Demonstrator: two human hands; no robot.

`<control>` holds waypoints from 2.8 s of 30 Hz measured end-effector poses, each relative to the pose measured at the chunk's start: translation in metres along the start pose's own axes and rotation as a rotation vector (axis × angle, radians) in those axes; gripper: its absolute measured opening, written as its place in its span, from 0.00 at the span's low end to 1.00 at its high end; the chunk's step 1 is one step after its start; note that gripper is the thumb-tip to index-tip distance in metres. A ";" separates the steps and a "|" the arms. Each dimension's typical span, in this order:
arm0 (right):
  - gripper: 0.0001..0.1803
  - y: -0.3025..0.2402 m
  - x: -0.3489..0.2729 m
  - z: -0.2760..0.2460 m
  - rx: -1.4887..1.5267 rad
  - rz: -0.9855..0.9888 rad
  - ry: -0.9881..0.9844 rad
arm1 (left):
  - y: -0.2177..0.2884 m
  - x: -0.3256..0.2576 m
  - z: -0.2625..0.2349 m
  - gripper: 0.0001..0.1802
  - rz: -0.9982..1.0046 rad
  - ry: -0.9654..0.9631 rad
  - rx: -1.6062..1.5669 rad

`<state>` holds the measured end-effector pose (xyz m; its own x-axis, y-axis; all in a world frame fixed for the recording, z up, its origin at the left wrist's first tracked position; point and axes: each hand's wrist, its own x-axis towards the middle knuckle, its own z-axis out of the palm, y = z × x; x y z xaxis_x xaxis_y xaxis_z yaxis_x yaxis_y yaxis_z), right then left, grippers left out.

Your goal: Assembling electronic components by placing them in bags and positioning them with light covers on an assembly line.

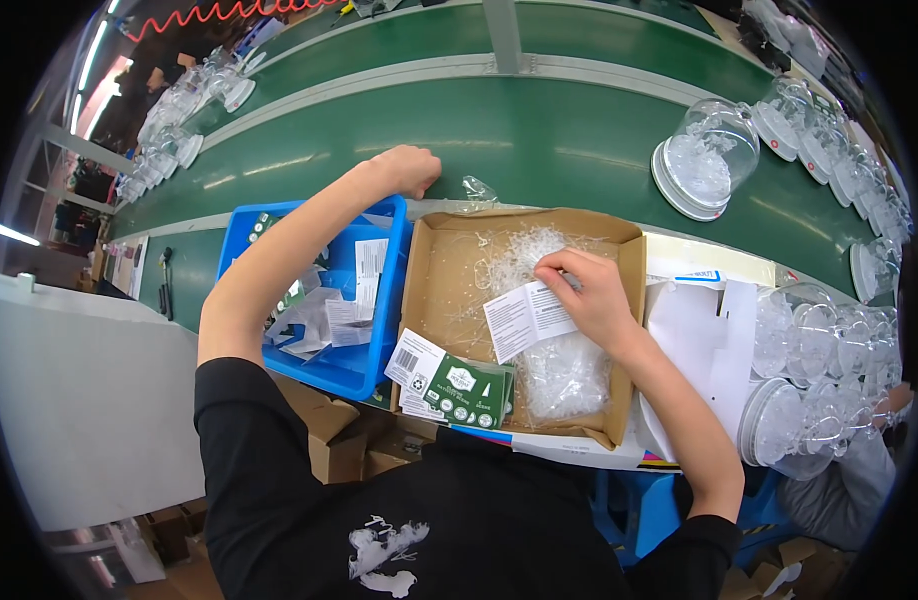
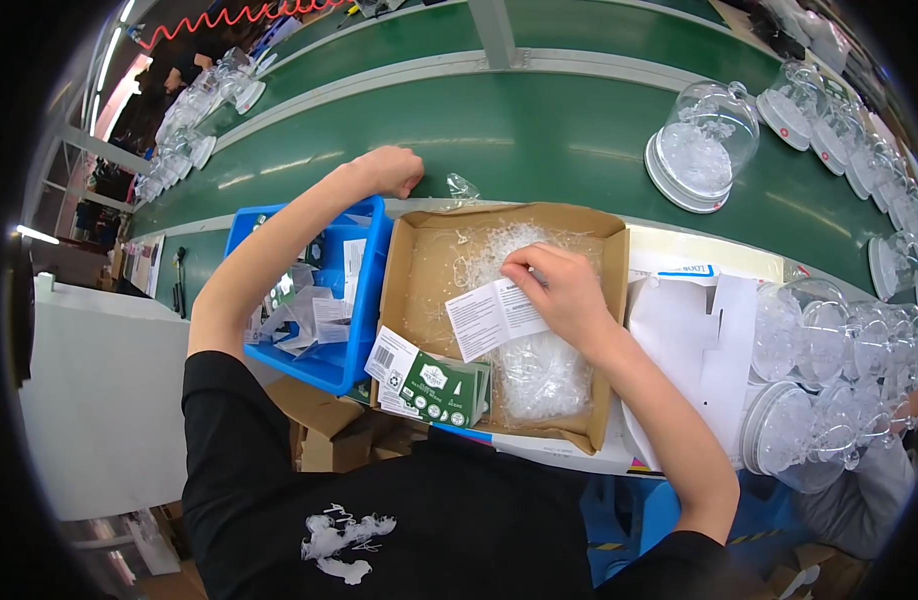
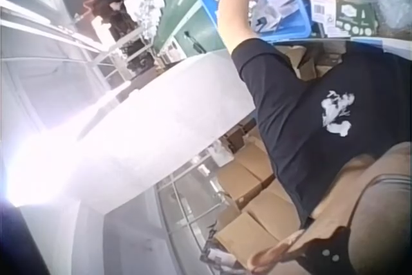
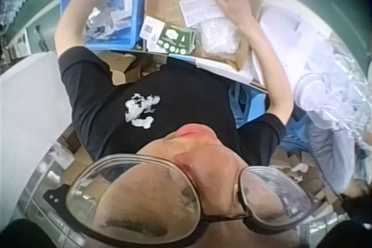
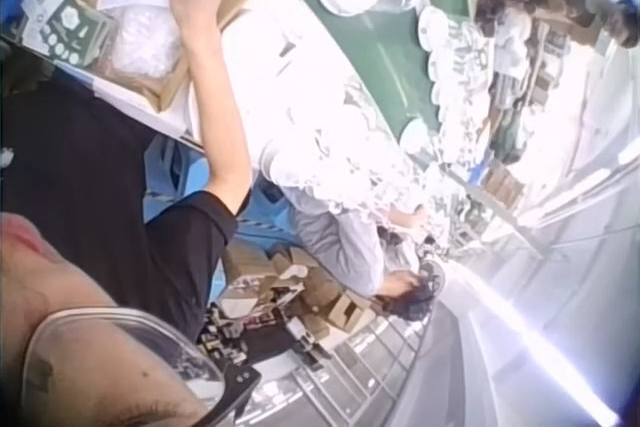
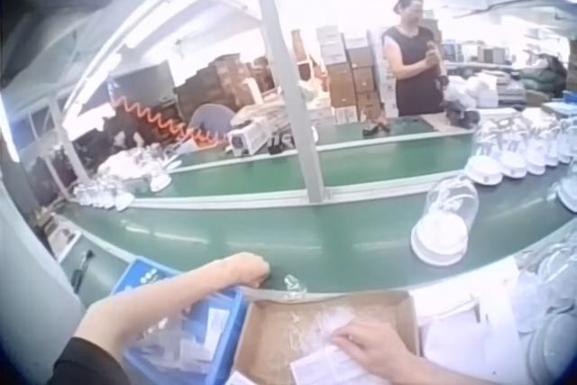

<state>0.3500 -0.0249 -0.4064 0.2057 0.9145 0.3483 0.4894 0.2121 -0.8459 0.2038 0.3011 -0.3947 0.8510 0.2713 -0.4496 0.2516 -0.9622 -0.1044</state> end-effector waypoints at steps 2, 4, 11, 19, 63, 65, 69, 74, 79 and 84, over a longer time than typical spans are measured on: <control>0.06 0.002 0.000 0.000 0.006 -0.008 0.012 | 0.002 0.001 -0.002 0.08 0.006 -0.012 0.016; 0.06 0.002 -0.001 0.000 0.007 -0.010 0.016 | 0.002 0.002 -0.003 0.08 0.010 -0.023 0.035; 0.06 0.002 -0.001 -0.001 0.006 -0.020 0.031 | -0.005 0.001 0.002 0.08 0.032 -0.012 0.071; 0.06 0.005 -0.002 -0.001 -0.005 -0.022 0.000 | -0.027 -0.018 0.010 0.08 -0.076 0.132 -0.277; 0.13 0.022 0.014 -0.021 0.678 0.411 0.645 | 0.205 -0.002 -0.032 0.15 0.353 0.158 -1.727; 0.14 0.022 0.015 -0.025 0.626 0.357 0.677 | 0.207 0.000 -0.030 0.13 0.284 0.292 -1.692; 0.16 0.017 0.013 -0.037 0.324 0.037 0.629 | 0.200 -0.001 -0.032 0.12 0.188 0.551 -1.564; 0.09 0.016 0.011 -0.030 -0.169 -0.024 0.416 | 0.204 -0.011 -0.030 0.10 0.307 0.795 -1.238; 0.04 0.008 0.015 -0.020 -0.179 0.046 0.441 | 0.204 -0.025 -0.037 0.08 0.331 0.804 -1.220; 0.06 0.019 0.010 -0.024 0.034 0.057 0.536 | 0.209 -0.017 -0.033 0.10 0.306 0.847 -1.124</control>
<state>0.3817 -0.0202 -0.4092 0.6391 0.6230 0.4511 0.4385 0.1867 -0.8791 0.2569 0.0961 -0.3791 0.8495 0.3783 0.3677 -0.1037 -0.5635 0.8195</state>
